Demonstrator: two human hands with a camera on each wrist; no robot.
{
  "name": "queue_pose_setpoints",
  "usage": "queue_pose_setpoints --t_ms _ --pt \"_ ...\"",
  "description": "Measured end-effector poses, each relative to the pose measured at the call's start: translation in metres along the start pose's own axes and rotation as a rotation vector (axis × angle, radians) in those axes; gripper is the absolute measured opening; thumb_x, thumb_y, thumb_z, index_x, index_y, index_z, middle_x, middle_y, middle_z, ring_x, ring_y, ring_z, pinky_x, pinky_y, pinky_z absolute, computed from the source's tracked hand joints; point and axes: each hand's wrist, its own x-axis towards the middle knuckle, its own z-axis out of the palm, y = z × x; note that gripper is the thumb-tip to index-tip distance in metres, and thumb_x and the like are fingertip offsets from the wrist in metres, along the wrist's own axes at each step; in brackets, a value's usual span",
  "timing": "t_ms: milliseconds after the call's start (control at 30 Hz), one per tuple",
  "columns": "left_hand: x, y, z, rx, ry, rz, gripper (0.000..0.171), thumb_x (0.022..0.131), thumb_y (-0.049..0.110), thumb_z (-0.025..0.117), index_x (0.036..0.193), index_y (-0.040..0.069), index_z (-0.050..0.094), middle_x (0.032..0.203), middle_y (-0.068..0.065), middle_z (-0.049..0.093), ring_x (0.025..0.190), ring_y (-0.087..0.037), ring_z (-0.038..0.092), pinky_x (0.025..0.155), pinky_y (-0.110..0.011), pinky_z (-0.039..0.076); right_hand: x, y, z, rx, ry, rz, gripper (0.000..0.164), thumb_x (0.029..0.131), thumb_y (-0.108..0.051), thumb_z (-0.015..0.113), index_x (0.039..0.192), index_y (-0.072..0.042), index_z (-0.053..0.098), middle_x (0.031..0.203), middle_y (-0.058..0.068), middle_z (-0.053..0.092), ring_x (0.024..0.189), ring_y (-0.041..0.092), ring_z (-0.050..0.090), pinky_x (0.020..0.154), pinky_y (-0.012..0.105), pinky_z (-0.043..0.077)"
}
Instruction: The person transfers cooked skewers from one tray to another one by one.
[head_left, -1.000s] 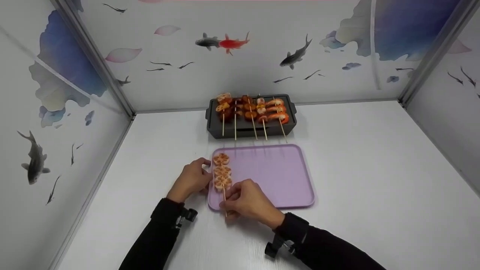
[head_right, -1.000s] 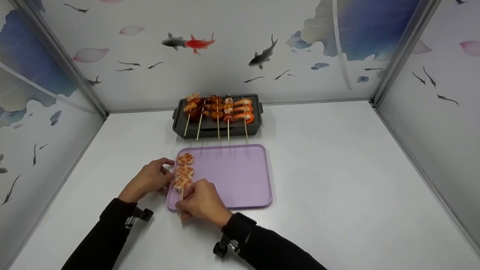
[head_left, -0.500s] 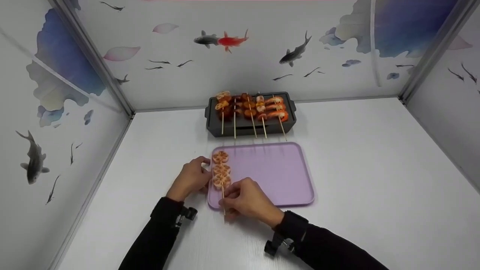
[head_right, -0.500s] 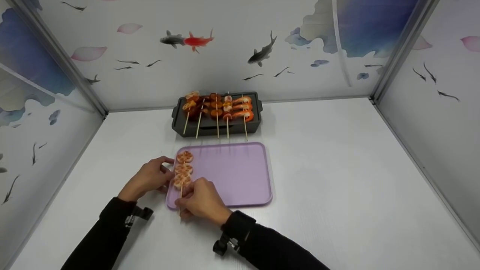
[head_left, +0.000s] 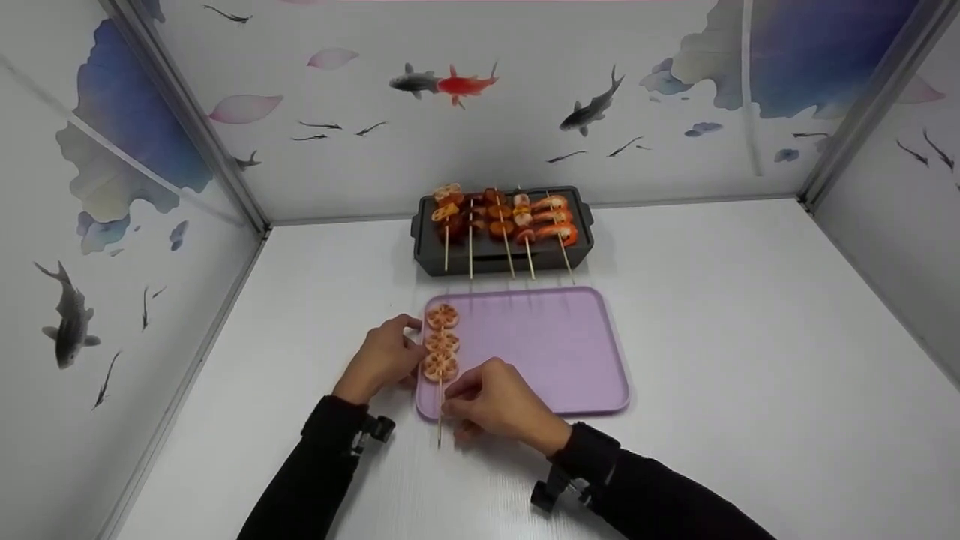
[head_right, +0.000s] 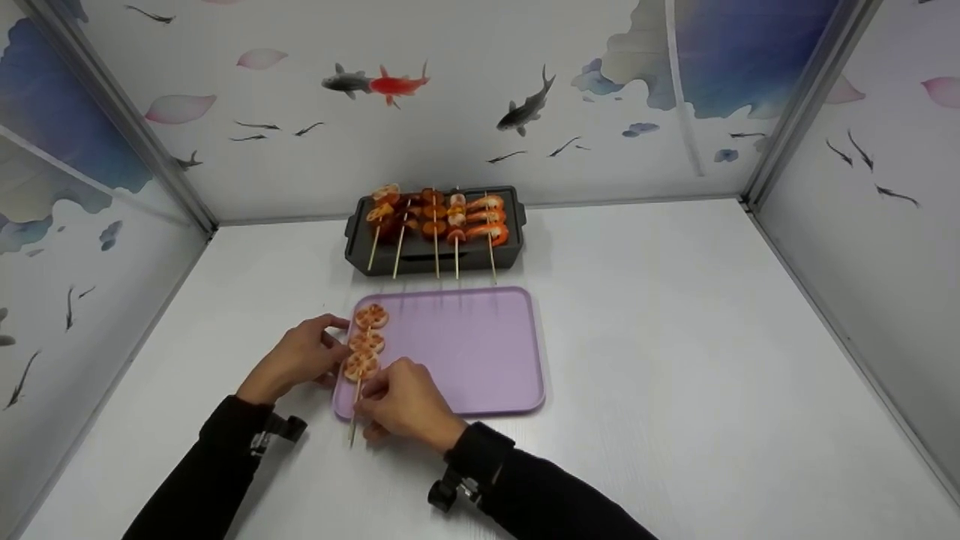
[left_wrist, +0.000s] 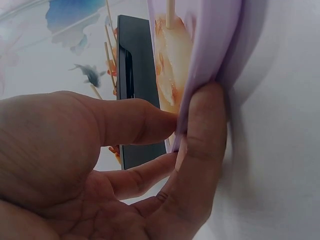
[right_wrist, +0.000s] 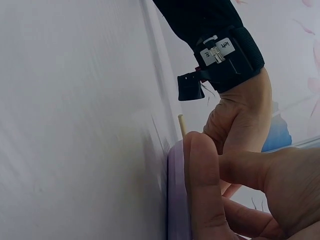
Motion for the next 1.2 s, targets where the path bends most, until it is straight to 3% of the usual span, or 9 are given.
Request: queue_pose_setpoints --t_ms 800,1000,1200 --pt "-0.002 0.0 -0.001 0.035 0.013 0.023 0.047 0.092 0.013 0.064 0.137 0.002 0.056 0.084 -0.005 0.068 0.063 -0.017 0.065 0.053 -0.03 0.048 -0.002 -0.003 -0.011 0.03 -0.009 0.03 0.015 0.09 -0.012 0.077 0.102 -0.002 0.076 0.082 0.009 0.075 0.061 0.024 0.073 0.056 0.037 0.06" --pt "-0.002 0.002 -0.001 0.03 0.016 0.02 0.046 0.093 0.014 0.064 0.137 0.003 0.056 0.084 -0.006 0.068 0.064 -0.018 0.067 0.053 -0.029 0.048 0.0 -0.003 -0.021 -0.017 0.02 -0.007 0.018 0.091 -0.014 0.076 0.104 -0.002 0.077 0.083 0.008 0.075 0.063 0.022 0.073 0.058 0.036 0.06" --pt "-0.002 0.002 -0.001 0.031 0.011 0.002 0.047 0.093 0.014 0.065 0.137 0.003 0.056 0.086 -0.007 0.069 0.064 -0.018 0.066 0.054 -0.03 0.05 0.0 -0.006 -0.032 -0.143 0.077 -0.058 0.019 0.09 -0.019 0.077 0.103 -0.006 0.079 0.082 -0.003 0.073 0.068 0.014 0.071 0.065 0.032 0.058"
